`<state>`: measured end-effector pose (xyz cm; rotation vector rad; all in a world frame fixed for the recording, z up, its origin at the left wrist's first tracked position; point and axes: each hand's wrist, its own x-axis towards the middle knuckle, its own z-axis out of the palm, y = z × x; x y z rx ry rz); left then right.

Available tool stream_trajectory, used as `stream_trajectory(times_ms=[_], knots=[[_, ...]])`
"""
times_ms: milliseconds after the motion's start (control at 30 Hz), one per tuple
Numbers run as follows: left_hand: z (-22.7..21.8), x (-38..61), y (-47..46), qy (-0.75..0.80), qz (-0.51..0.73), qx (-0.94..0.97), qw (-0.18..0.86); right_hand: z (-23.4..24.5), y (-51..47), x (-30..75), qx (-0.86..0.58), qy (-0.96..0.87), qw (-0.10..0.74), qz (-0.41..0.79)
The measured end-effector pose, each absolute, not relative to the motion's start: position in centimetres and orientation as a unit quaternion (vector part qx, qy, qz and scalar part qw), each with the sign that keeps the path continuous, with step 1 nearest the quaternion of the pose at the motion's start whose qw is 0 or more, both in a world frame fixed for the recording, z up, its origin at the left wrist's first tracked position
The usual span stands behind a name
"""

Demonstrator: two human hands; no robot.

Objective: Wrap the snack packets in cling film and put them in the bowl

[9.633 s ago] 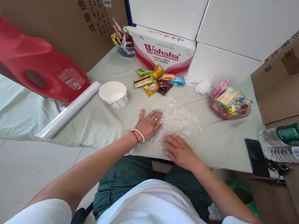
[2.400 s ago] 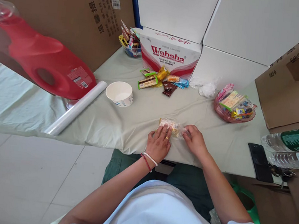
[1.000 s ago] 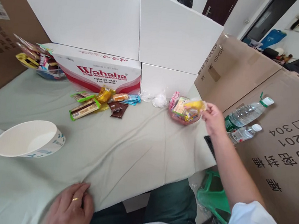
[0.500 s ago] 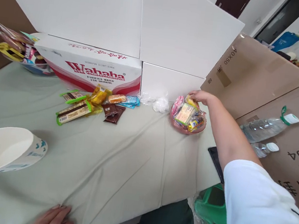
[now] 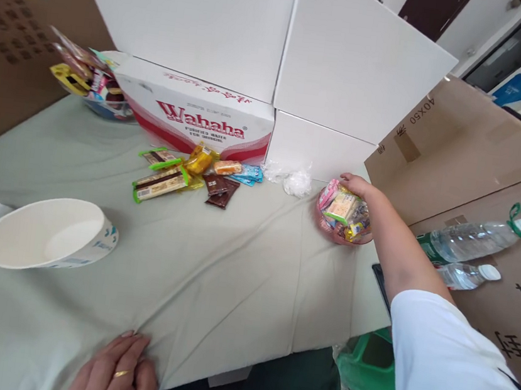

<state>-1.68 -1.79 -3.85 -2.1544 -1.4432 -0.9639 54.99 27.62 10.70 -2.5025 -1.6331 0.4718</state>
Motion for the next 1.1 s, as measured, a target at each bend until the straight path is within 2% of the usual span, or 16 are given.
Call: stream_trajectory(times_ms=[233, 333, 433, 567, 667, 800, 867, 933, 1000, 1033, 1100], knots=[[-3.8, -1.2, -2.1, -0.519, -0.366, -0.753, 0.173, 14.5, 27.1, 52.7, -0.837, -0.538, 0.095, -0.017], [-3.8, -1.2, -2.2, -0.522, -0.373, -0.749, 0.166, 15.1, 28.6, 49.0, -0.793, -0.590, 0.115, -0.098], [-3.7, -1.2, -2.3, -0.523, -0.376, -0.750, 0.152, 13.3, 30.8, 43.2, -0.735, -0.669, 0.070, -0.081], [-3.6, -1.1, -2.6, -0.529, -0.374, -0.750, 0.130, 8.8, 32.6, 35.5, -0.716, -0.697, -0.023, 0.004], [-3.8, -1.1, -2.9, -0.543, -0.370, -0.747, 0.103, 6.3, 32.2, 32.1, -0.727, -0.685, -0.013, 0.051], [-3.9, -1.5, -3.1, -0.558, -0.391, -0.731, 0.033, 6.1, 28.8, 30.9, -0.724, -0.686, 0.049, 0.064], [-3.4, -1.8, -3.2, -0.568, -0.420, -0.707, -0.025, 6.8, 25.4, 31.0, -0.715, -0.681, 0.119, 0.103], [-2.2, -1.6, -3.3, -0.580, -0.463, -0.663, -0.099, 7.5, 20.5, 31.2, -0.677, -0.647, 0.261, 0.232], [-0.5, -0.7, -3.2, -0.584, -0.506, -0.605, -0.193, 7.8, 14.7, 30.9, -0.591, -0.556, 0.404, 0.422], [0.4, 0.1, -3.0, -0.576, -0.522, -0.577, -0.251, 7.8, 11.8, 30.6, -0.554, -0.505, 0.438, 0.496], [1.9, 2.4, -2.4, -0.519, -0.544, -0.490, -0.441, 7.5, 6.5, 29.5, -0.521, -0.418, 0.456, 0.589]])
